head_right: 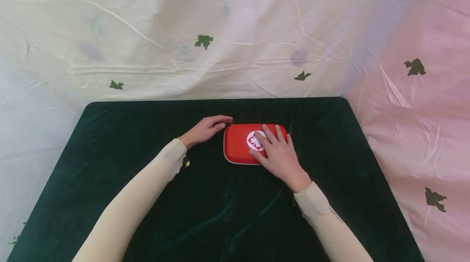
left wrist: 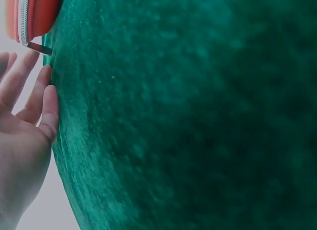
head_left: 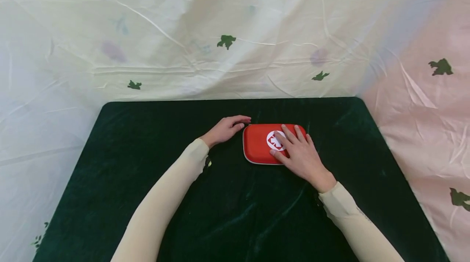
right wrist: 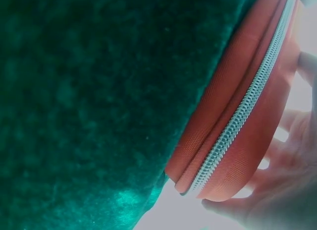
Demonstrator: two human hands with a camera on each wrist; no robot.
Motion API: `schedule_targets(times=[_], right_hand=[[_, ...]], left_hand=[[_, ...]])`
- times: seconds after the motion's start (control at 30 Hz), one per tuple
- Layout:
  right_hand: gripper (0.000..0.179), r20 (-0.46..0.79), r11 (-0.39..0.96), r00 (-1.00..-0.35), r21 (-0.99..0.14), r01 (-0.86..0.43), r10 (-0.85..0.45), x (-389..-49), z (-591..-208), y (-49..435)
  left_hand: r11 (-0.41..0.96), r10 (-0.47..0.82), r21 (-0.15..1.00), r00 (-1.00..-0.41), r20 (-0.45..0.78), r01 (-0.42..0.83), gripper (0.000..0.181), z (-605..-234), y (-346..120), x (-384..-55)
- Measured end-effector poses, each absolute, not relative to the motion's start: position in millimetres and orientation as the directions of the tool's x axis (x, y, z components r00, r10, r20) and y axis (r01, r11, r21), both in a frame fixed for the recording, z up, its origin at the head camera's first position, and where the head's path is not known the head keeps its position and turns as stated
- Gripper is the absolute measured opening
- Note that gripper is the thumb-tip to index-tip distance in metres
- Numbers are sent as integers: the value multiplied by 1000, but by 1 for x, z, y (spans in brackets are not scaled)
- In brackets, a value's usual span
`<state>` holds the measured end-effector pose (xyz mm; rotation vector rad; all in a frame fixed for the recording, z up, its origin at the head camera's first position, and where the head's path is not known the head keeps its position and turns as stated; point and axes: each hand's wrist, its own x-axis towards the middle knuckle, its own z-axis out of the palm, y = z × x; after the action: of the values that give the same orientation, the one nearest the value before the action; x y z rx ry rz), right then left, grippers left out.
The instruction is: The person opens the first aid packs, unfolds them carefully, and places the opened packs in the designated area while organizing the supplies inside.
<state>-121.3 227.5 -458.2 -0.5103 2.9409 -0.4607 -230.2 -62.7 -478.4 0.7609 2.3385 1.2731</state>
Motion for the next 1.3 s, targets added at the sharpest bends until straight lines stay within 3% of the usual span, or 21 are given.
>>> schedule_targets(times=[0.5, 0.77, 1.3], right_hand=[[75, -78, 892, -937, -341, -296, -341, -122, -458, 228], [76, -82, 888, -939, -360, -286, -335, -122, -459, 229], [76, -97, 888, -939, -372, -272, -329, -122, -458, 229]], left_hand=[[514, 598, 808, -796, -97, 289, 38, -479, -54, -234], [596, 549, 709, -835, -18, 377, 27, -481, -53, -234], [671, 566, 530, -820, 85, 519, 22, -481, -59, -229]])
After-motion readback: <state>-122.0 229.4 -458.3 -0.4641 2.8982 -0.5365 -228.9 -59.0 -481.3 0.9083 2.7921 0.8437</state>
